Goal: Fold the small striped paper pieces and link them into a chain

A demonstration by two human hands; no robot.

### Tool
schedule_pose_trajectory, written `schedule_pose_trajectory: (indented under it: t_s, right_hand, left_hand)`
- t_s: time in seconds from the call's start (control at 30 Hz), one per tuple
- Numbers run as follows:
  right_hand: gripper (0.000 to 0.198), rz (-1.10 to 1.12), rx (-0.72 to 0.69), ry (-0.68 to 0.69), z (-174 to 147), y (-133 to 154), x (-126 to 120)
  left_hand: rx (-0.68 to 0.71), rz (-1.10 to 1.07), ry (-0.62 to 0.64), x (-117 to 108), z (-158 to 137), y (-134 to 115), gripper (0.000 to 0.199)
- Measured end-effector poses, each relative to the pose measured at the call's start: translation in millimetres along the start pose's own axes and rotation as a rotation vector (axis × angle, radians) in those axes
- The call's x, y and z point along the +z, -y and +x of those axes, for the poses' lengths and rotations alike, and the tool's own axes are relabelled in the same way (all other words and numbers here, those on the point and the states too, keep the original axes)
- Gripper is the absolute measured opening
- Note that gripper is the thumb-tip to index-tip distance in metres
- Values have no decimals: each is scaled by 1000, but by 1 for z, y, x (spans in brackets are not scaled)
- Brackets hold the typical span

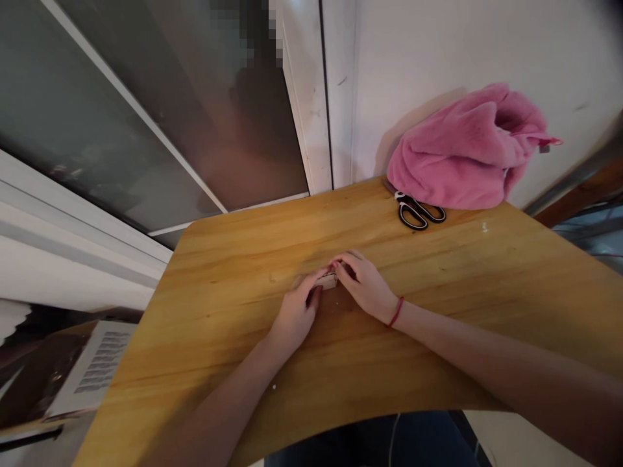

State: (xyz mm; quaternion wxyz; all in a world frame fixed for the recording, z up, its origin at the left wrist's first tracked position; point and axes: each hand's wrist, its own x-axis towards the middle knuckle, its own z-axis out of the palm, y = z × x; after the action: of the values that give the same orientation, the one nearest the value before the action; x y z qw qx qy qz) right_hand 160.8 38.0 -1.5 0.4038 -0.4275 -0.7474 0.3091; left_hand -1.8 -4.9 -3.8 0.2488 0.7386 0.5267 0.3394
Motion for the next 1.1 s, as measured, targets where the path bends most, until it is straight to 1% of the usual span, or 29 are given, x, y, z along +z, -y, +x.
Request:
schedule_pose_trajectory:
  t_s: [0.17, 0.37, 0.43, 0.5, 0.63, 0.7, 0.83, 0.93, 1.0, 1.1]
  right_hand:
    - [15, -5, 21, -51, 1, -4, -2]
    - [17, -105, 83, -33, -1, -8, 0]
    - [20, -139, 71, -9, -1, -9, 0]
    - [22, -122, 43, 39, -2, -10, 1]
    - [24, 18, -42, 135, -2, -8, 0]
    - [22, 56, -49, 139, -3, -5, 0]
    - [22, 48, 32, 136, -3, 1, 3]
    - [23, 27, 63, 132, -3, 3, 5]
    - [21, 16, 57, 123, -3, 3, 5]
    - [18, 2, 30, 104, -3, 2, 5]
  left_hand:
    - [14, -14, 11, -2, 1, -1, 37]
    - [-8, -20, -1, -2, 1, -1, 37]
    - [-11, -20, -7, -2, 1, 0, 37]
    - [-11, -10, -14, -1, 1, 1, 37]
    - [30, 3, -30, 0, 0, 4, 32]
    - [54, 3, -35, 0, 0, 5, 32]
    - [73, 19, 10, 1, 1, 1, 30]
    - [58, 19, 34, 1, 1, -2, 27]
    - [43, 16, 29, 1, 2, -1, 26]
    - [11, 0, 15, 2, 1, 2, 30]
